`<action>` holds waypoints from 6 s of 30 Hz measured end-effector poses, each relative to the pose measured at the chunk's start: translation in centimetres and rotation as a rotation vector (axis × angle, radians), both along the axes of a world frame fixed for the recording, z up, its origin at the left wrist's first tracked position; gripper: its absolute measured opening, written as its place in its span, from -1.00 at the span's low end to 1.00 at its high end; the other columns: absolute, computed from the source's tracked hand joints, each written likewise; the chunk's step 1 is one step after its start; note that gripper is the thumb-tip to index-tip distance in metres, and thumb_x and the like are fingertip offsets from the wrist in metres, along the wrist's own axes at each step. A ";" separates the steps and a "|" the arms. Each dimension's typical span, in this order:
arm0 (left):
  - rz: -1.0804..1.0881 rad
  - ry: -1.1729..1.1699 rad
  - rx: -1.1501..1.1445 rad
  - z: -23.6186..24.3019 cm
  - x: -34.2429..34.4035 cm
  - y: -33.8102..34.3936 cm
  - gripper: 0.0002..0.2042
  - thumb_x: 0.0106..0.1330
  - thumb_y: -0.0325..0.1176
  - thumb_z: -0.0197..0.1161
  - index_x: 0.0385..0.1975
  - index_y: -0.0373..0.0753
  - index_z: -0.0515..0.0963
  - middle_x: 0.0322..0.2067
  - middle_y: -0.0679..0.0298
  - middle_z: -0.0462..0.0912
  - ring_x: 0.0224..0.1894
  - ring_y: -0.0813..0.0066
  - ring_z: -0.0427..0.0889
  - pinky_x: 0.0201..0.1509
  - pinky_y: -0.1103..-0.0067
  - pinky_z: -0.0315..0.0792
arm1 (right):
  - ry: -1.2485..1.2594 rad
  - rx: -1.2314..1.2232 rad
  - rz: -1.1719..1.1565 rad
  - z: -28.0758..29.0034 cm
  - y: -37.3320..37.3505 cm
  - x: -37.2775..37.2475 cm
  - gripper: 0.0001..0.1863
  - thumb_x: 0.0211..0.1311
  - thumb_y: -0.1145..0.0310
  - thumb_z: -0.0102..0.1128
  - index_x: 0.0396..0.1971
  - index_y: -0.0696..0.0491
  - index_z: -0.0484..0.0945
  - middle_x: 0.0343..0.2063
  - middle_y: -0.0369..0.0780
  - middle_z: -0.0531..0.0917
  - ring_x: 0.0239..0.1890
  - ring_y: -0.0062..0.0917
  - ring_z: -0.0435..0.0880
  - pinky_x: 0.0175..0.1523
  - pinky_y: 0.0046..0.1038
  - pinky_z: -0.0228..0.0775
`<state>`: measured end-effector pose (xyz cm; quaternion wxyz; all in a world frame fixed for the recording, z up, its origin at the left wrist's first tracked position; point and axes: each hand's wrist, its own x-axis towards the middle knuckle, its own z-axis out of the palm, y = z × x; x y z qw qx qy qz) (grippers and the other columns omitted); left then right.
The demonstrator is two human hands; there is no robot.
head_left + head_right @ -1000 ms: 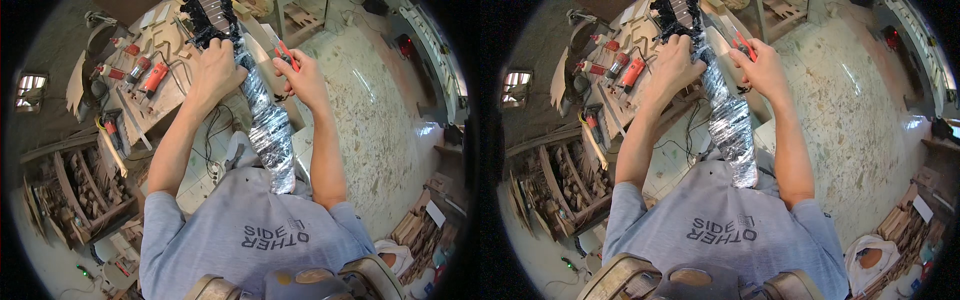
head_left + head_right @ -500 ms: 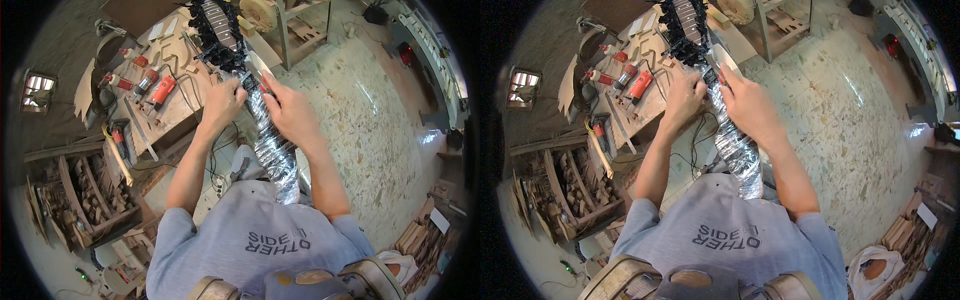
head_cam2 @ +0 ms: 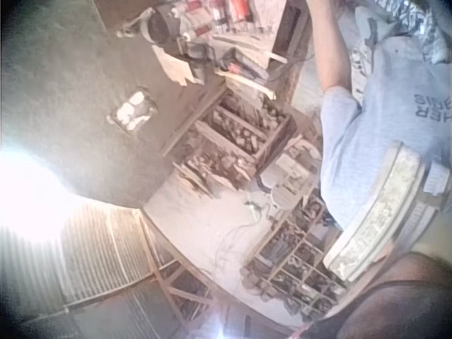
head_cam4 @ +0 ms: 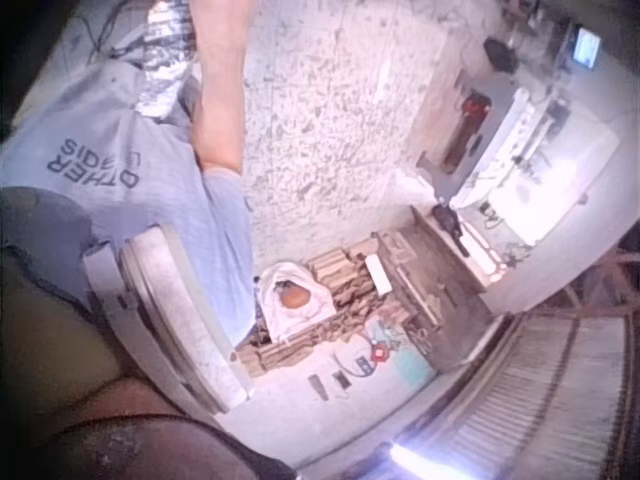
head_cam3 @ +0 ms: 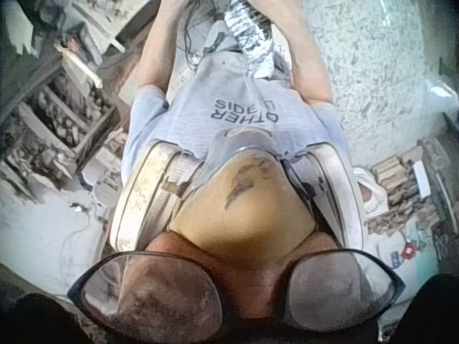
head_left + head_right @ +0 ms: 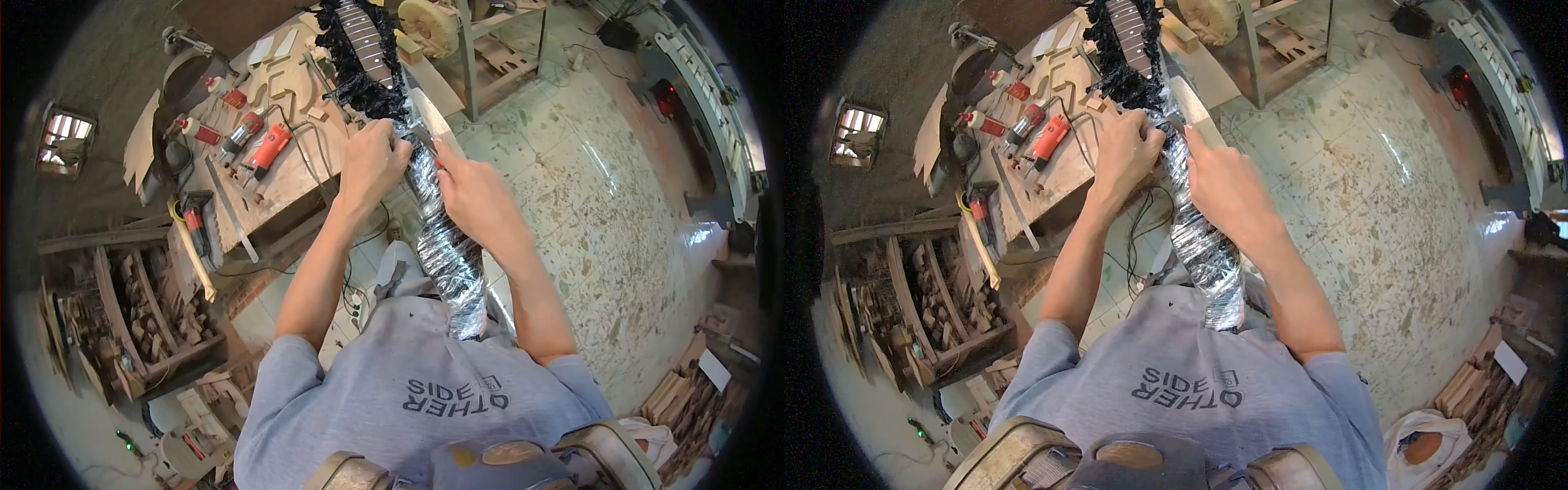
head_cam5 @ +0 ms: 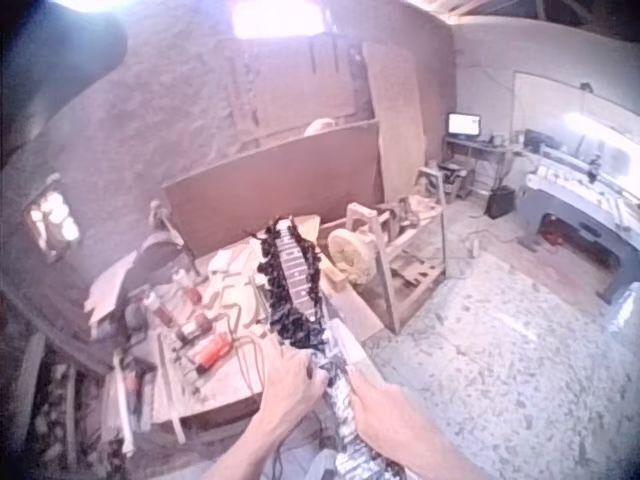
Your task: The person uses a utility knife to trim away protective plastic or tape from the fretboard of a guitar neck.
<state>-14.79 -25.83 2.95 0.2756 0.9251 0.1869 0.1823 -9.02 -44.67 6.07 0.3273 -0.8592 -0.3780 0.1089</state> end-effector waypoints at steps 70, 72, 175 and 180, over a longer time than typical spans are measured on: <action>-0.172 -0.429 -0.199 -6.3 0.5 2.6 -0.89 0.41 -0.56 0.19 -0.14 -0.32 0.43 -0.26 0.13 0.45 -0.32 0.30 0.52 -0.20 0.42 0.47 | 0.111 0.135 -0.076 1.0 1.9 2.1 -0.54 0.47 0.31 0.19 0.30 0.08 0.57 -0.26 0.13 0.73 -0.25 0.11 0.69 -0.11 -0.19 0.55; -0.172 -0.448 -0.195 -6.6 0.6 2.7 -0.91 0.44 -0.55 0.18 -0.15 -0.32 0.44 -0.27 0.14 0.45 -0.32 0.34 0.50 -0.21 0.45 0.46 | 0.130 0.094 -0.077 0.0 1.5 2.3 -0.55 0.47 0.31 0.19 0.30 0.08 0.58 -0.27 0.13 0.73 -0.28 0.09 0.69 -0.10 -0.21 0.55; -0.295 -0.122 0.165 -0.1 1.3 3.5 -0.86 0.18 -0.37 0.51 -0.35 -0.26 0.71 -0.25 0.17 0.68 -0.06 0.12 0.61 0.04 0.31 0.46 | 0.149 0.332 -0.082 -1.7 0.7 1.1 -0.55 0.47 0.33 0.14 0.28 0.14 0.59 -0.09 0.14 0.73 -0.08 0.10 0.72 0.01 -0.11 0.57; -0.225 -0.213 0.004 -1.3 1.2 3.0 -0.87 0.12 -0.52 0.48 -0.38 -0.33 0.66 -0.32 0.12 0.67 -0.14 0.08 0.64 -0.03 0.31 0.46 | 0.079 0.261 -0.036 -1.8 0.0 0.5 -0.55 0.44 0.35 0.15 0.27 0.13 0.61 -0.17 0.15 0.72 -0.13 0.09 0.72 -0.02 -0.04 0.55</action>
